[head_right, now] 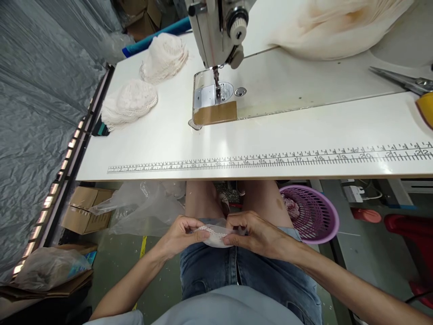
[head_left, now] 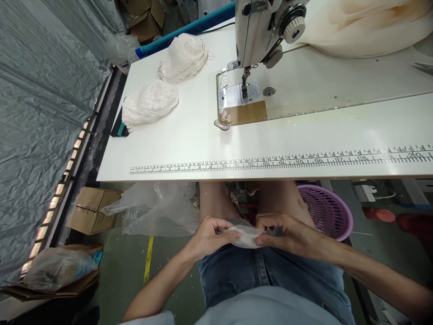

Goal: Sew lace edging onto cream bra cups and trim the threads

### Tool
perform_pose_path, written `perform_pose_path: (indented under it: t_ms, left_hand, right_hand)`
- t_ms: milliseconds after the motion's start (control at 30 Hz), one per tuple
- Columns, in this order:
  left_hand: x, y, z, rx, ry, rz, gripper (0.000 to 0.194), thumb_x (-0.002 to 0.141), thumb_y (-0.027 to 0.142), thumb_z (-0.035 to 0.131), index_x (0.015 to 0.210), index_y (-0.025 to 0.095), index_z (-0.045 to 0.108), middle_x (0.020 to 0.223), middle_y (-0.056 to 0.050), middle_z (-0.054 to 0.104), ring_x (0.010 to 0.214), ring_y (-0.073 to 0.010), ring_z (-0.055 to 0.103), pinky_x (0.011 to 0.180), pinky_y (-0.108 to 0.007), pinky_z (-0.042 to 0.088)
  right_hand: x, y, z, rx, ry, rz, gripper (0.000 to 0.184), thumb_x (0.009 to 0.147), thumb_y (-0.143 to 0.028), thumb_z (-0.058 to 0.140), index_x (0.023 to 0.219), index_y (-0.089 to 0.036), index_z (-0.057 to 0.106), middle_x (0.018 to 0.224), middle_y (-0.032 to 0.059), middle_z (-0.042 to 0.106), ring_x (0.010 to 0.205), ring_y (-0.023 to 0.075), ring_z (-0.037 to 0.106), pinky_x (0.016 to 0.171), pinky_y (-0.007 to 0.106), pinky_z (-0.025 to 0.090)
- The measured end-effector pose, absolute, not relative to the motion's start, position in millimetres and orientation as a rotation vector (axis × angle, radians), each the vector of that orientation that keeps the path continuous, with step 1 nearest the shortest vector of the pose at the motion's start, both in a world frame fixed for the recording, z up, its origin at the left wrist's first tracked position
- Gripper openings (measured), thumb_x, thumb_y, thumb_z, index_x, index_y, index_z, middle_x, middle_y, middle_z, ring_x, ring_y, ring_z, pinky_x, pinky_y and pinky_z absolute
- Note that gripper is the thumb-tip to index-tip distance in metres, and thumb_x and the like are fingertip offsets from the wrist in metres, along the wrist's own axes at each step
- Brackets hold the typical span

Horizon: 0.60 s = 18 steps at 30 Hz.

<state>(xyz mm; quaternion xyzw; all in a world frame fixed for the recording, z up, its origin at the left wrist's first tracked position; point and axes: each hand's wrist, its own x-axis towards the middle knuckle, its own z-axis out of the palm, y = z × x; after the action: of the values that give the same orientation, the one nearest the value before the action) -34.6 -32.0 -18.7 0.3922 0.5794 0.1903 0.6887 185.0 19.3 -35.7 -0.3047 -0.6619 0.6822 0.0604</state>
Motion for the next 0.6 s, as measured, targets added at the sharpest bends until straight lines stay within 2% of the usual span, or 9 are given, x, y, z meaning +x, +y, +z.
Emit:
perform_pose_path:
  t_ms: [167, 333, 500, 600]
  left_hand:
    - [-29.6, -34.4, -24.5, 0.934, 1.294, 0.408, 0.04, 0.071, 0.049, 0.068, 0.083, 0.011, 0.073, 0.074, -0.006, 0.071, 0.065, -0.0141, 0.059, 0.06, -0.021, 0.041]
    - [-27.1, -34.4, -25.0, 0.927, 1.32, 0.418, 0.038, 0.073, 0.045, 0.067, 0.093, 0.013, 0.071, 0.082, -0.006, 0.071, 0.069, -0.0134, 0.06, 0.064, -0.02, 0.042]
    - [-27.0, -32.5, -23.3, 0.943, 1.368, 0.374, 0.034, 0.073, 0.038, 0.068, 0.095, 0.013, 0.068, 0.065, -0.001, 0.066, 0.058, -0.0096, 0.053, 0.058, -0.018, 0.037]
    - [-27.5, -32.5, -24.8, 0.944, 1.356, 0.364, 0.04, 0.073, 0.039, 0.068, 0.103, 0.013, 0.064, 0.058, 0.002, 0.062, 0.052, -0.0074, 0.047, 0.054, -0.017, 0.033]
  right_hand:
    - [180.5, 17.4, -37.1, -0.944, -2.007, 2.06, 0.036, 0.081, -0.053, 0.055, 0.074, -0.017, 0.059, 0.069, -0.0003, 0.057, 0.066, 0.0153, 0.051, 0.058, 0.025, 0.035]
    - [173.9, 14.4, -39.5, -1.023, -1.933, 2.027, 0.035, 0.084, -0.049, 0.051, 0.071, -0.017, 0.058, 0.064, -0.0008, 0.052, 0.062, 0.0133, 0.046, 0.056, 0.024, 0.032]
    - [171.5, 14.9, -38.0, -1.003, -1.938, 2.086, 0.036, 0.082, -0.053, 0.052, 0.075, -0.018, 0.058, 0.067, -0.0003, 0.054, 0.064, 0.0137, 0.047, 0.056, 0.024, 0.033]
    - [167.8, 14.4, -37.4, -1.004, -1.915, 2.086, 0.039, 0.082, -0.055, 0.051, 0.075, -0.018, 0.058, 0.065, -0.001, 0.051, 0.062, 0.0127, 0.043, 0.054, 0.023, 0.03]
